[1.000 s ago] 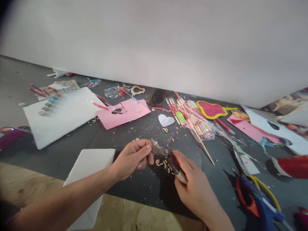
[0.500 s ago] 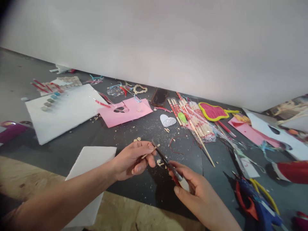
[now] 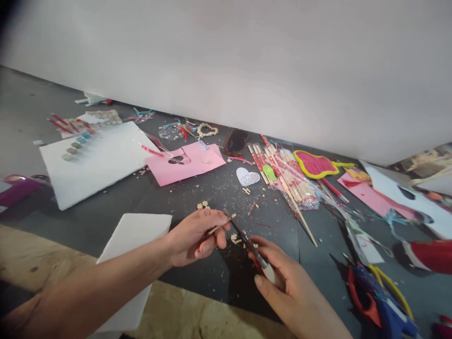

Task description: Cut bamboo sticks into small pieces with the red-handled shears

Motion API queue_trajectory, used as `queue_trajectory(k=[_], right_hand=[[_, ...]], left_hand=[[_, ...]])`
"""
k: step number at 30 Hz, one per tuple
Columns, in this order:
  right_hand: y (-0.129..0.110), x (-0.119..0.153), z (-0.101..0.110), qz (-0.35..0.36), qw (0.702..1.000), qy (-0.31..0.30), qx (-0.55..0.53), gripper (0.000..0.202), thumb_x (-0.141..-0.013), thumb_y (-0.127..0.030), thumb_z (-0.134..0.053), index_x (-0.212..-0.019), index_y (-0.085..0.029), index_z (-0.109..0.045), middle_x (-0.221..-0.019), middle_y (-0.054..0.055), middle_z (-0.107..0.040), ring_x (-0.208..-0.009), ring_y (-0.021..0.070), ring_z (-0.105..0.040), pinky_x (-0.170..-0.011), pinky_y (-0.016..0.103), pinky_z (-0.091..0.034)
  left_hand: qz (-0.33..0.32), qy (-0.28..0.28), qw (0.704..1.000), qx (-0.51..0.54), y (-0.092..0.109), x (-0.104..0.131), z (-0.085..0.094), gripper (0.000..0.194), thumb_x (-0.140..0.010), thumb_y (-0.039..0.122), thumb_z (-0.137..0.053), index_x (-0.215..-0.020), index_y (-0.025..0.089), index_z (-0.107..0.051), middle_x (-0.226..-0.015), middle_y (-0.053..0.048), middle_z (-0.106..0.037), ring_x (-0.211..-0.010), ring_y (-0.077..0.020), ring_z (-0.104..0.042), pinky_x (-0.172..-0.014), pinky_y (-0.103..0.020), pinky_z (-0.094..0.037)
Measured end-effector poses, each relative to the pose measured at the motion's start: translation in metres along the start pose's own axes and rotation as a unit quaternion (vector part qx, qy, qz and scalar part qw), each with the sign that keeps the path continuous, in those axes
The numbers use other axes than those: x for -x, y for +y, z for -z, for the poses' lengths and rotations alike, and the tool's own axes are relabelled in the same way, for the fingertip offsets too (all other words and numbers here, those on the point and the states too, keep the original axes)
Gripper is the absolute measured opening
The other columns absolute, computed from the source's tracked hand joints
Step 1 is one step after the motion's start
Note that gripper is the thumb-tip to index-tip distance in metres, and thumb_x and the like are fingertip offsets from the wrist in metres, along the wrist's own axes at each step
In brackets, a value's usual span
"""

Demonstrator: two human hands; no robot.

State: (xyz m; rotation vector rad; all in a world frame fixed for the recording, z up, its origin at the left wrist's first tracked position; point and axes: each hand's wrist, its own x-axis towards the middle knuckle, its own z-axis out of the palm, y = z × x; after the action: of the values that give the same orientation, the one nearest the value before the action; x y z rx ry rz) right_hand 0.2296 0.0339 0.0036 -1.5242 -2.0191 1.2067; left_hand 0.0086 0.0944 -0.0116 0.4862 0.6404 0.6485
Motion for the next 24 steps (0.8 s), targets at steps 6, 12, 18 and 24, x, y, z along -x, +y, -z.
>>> queue_trajectory(k=[6,12,18,24], right_hand=[[-0.003,0.0,0.002,-0.011,0.999,-0.02,0.023,0.043,-0.084,-0.025,-0.049,-0.127,-0.026,-0.049,-0.136,0.008,-0.046,-0.124,0.0221,-0.042,-0.101,0.039,-0.035],[-0.008,-0.003,-0.003,-0.045,0.999,0.003,0.015,0.042,-0.082,-0.028,-0.049,-0.124,-0.02,-0.05,-0.13,0.01,-0.052,-0.119,0.0211,-0.048,-0.099,0.035,-0.038],[-0.003,-0.005,-0.01,-0.044,0.992,0.068,0.095,0.048,-0.083,-0.034,-0.048,-0.128,-0.018,-0.041,-0.118,0.011,-0.061,-0.107,0.0192,-0.059,-0.088,0.031,-0.049],[0.002,-0.006,-0.016,0.065,0.954,0.142,0.256,0.041,-0.085,-0.034,-0.046,-0.123,-0.018,-0.044,-0.111,0.009,-0.064,-0.097,0.0174,-0.063,-0.081,0.028,-0.052]], left_hand=[[-0.039,0.066,0.993,-0.086,0.0,0.002,-0.005,0.017,-0.077,0.027,-0.055,-0.065,0.014,-0.053,-0.047,0.0,-0.062,-0.025,-0.0038,-0.04,-0.023,-0.011,-0.025],[-0.049,0.058,0.993,-0.091,0.003,0.003,-0.006,0.019,-0.077,0.028,-0.056,-0.066,0.013,-0.053,-0.046,0.0,-0.062,-0.024,-0.0028,-0.039,-0.023,-0.01,-0.026],[-0.059,0.006,0.995,-0.076,0.001,0.008,-0.006,0.021,-0.078,0.031,-0.058,-0.069,0.013,-0.054,-0.047,0.001,-0.062,-0.024,-0.0037,-0.041,-0.022,-0.011,-0.027],[-0.115,-0.025,0.988,-0.098,0.0,0.012,-0.006,0.027,-0.079,0.034,-0.06,-0.064,0.014,-0.05,-0.046,0.003,-0.06,-0.024,-0.0021,-0.038,-0.023,-0.01,-0.025]])
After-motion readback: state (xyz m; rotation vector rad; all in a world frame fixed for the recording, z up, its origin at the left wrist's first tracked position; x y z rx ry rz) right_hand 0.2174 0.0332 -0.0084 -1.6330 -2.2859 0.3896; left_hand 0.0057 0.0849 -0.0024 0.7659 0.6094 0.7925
